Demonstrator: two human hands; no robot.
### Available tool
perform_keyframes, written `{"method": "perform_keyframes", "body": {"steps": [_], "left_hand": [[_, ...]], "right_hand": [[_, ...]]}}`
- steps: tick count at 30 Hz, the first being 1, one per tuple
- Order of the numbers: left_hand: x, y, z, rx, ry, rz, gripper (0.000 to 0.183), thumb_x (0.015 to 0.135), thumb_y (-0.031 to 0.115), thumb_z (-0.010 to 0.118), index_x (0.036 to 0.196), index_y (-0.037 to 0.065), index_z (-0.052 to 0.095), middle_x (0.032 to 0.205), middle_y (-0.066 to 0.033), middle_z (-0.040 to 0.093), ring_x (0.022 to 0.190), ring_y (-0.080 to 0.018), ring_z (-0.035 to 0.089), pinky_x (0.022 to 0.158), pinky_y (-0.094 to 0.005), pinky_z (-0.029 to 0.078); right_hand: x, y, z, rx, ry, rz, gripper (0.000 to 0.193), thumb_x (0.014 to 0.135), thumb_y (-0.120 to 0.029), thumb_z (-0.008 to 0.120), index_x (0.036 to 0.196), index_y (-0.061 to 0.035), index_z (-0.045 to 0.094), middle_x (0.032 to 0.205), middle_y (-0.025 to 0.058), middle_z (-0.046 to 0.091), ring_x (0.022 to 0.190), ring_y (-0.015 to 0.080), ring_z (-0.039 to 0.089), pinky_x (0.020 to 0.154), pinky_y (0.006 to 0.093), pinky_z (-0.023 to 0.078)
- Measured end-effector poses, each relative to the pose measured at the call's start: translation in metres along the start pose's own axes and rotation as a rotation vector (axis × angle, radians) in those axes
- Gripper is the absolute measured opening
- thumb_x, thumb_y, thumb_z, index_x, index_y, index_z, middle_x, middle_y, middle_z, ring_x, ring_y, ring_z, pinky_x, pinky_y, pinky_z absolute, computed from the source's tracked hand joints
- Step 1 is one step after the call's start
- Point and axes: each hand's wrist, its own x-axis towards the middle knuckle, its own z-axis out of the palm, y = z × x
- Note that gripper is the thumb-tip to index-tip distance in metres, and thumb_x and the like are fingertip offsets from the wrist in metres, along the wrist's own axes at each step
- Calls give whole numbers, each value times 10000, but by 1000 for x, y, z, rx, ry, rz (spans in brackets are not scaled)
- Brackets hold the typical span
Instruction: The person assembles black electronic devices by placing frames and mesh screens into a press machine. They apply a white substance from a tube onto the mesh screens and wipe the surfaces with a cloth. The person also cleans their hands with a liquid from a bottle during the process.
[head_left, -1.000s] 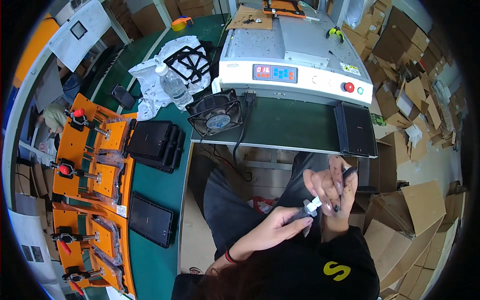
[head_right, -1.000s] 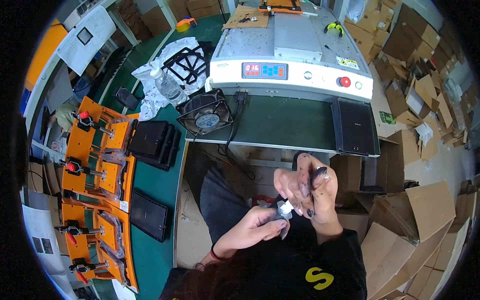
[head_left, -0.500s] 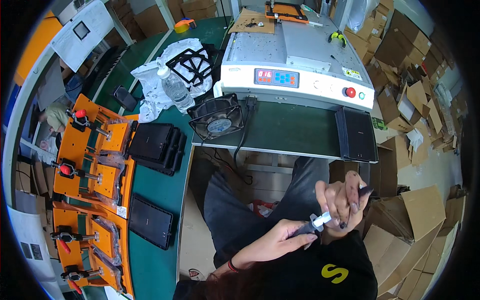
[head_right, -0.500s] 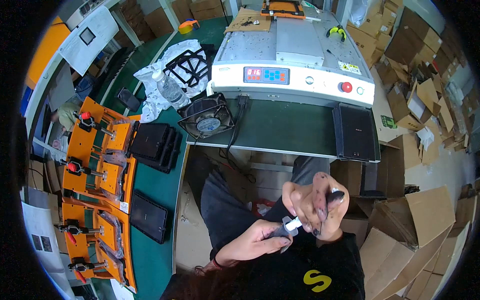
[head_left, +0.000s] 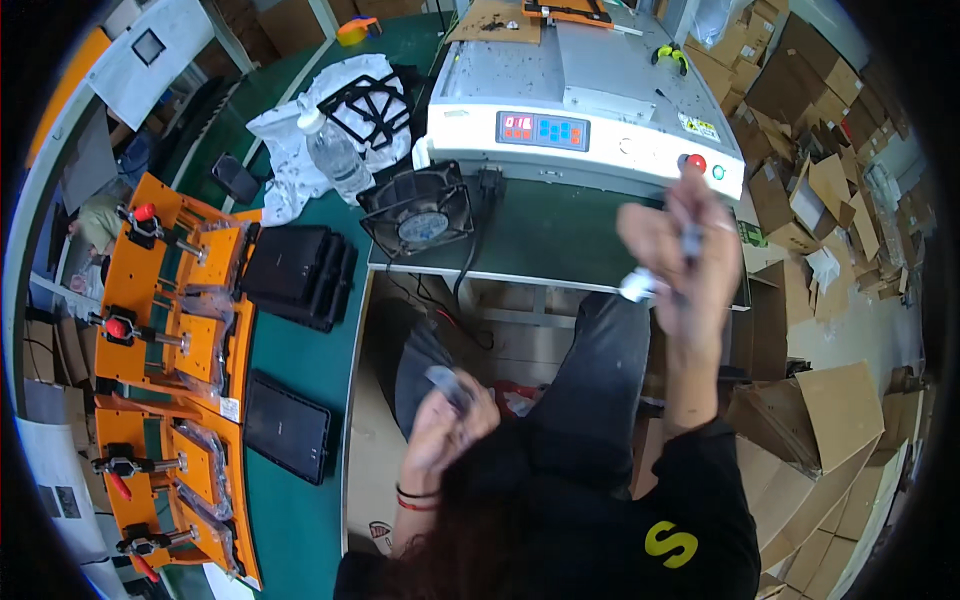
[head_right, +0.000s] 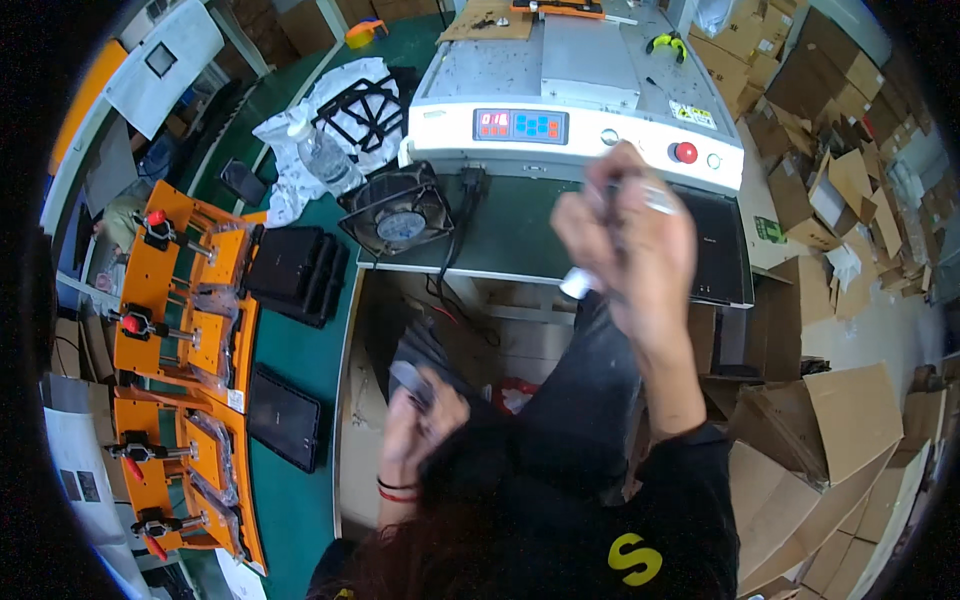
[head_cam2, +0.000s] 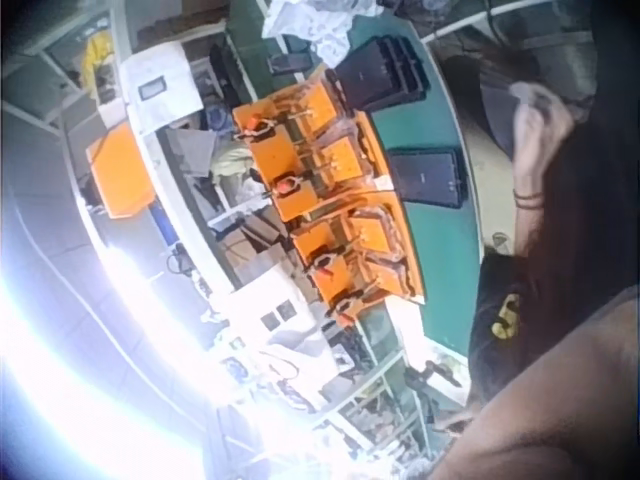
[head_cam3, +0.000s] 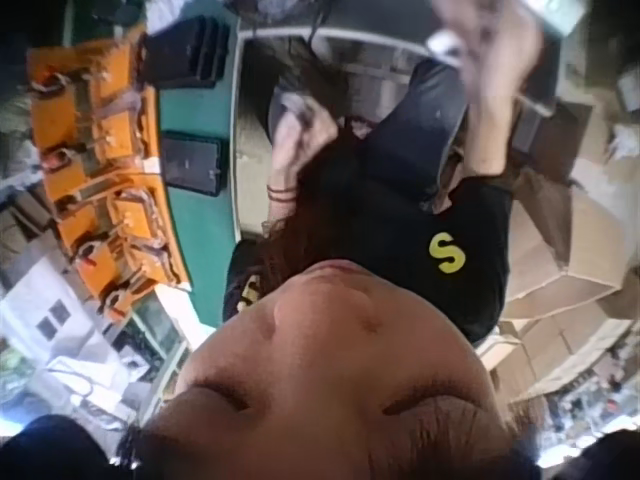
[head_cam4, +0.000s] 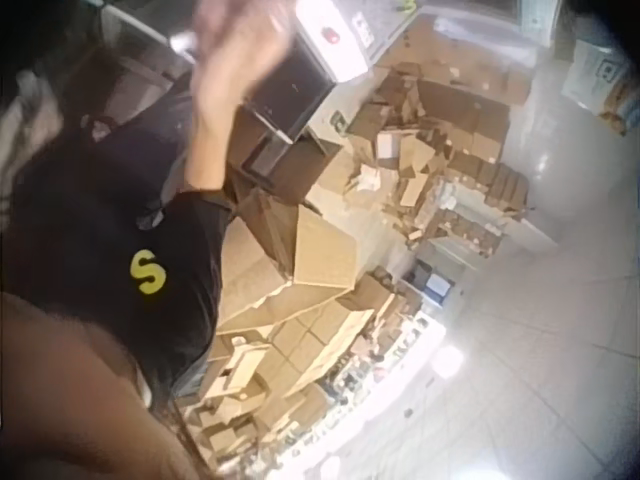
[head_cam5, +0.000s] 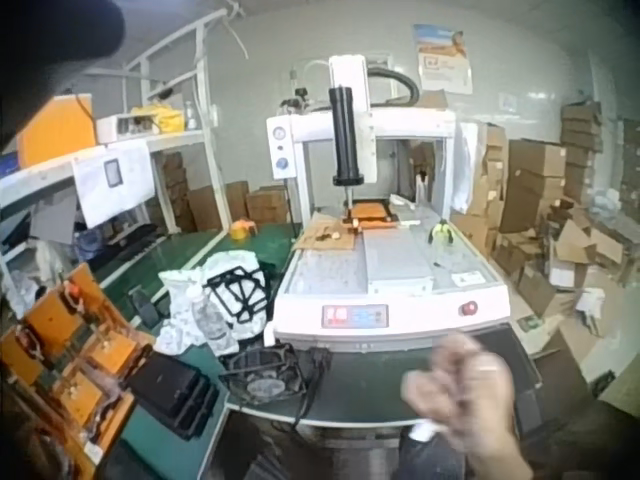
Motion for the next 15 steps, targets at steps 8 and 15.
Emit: {"method": "perform_keyframes", "body": {"steps": [8, 15], "left_hand": [[16, 25, 10, 688, 129, 214, 124, 886, 28, 493, 999, -16, 517, 837, -74, 536, 754, -132, 502, 712, -257, 411], [23, 31, 1, 919, 136, 335, 124, 832, -63, 527, 949, -41, 562, 952, -113, 582, 887, -178, 568, 806, -292, 446]], "right_hand": [[29, 89, -21, -1146, -221, -14, 375, 871, -220, 571, 1120, 7, 405, 915, 213, 557, 853, 331, 565, 740, 414, 439], [-5, 84, 11, -281, -204, 198, 324, 988, -274, 296, 1019, -24, 499, 972, 45, 506, 899, 125, 454, 820, 263, 368]]}}
